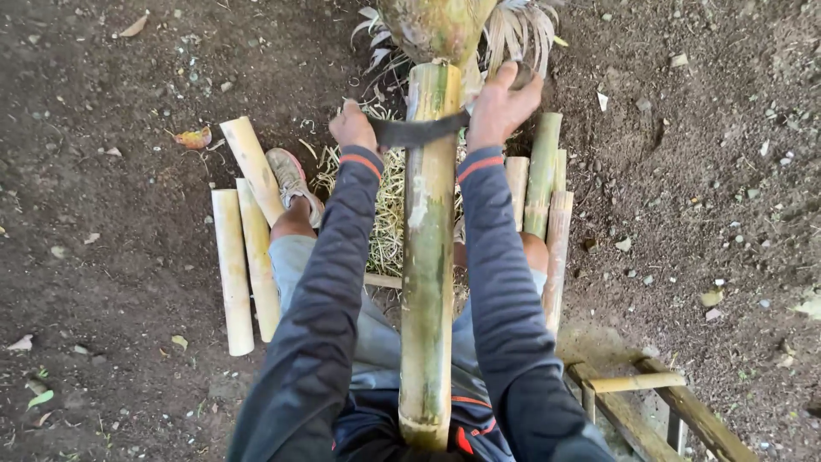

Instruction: Scraping and shaping bamboo stalks using a curved knife.

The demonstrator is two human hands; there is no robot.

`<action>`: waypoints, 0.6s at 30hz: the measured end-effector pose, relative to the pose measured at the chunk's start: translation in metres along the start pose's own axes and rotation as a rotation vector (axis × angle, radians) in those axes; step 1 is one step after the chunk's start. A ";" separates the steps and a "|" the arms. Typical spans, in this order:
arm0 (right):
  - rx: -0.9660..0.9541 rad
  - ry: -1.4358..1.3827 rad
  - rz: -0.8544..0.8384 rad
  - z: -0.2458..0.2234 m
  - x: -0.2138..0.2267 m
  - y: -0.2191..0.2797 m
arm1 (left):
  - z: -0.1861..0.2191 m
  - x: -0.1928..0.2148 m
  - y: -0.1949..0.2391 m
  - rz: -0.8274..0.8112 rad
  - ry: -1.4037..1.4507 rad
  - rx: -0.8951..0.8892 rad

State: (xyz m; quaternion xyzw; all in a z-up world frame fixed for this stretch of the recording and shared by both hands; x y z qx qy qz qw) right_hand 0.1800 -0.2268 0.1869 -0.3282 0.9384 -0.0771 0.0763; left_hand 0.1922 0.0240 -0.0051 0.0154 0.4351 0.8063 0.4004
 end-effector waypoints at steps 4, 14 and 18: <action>0.048 0.041 0.056 0.017 0.001 -0.011 | 0.043 -0.021 0.022 0.092 -0.234 0.021; -0.025 -0.040 0.082 -0.022 0.010 0.015 | 0.020 -0.012 0.004 0.000 -0.183 -0.011; 0.055 0.020 0.091 -0.003 -0.006 -0.005 | 0.016 -0.030 -0.027 -0.005 -0.120 0.042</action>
Point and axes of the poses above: each hand's wrist, its own y-axis away from the middle knuckle, its own x-axis out of the back of the hand, z = x × y, the point moved 6 cm from there along -y, towards the middle knuckle, and after that the axes turned 8 degrees about x, right-handed, at the moved point
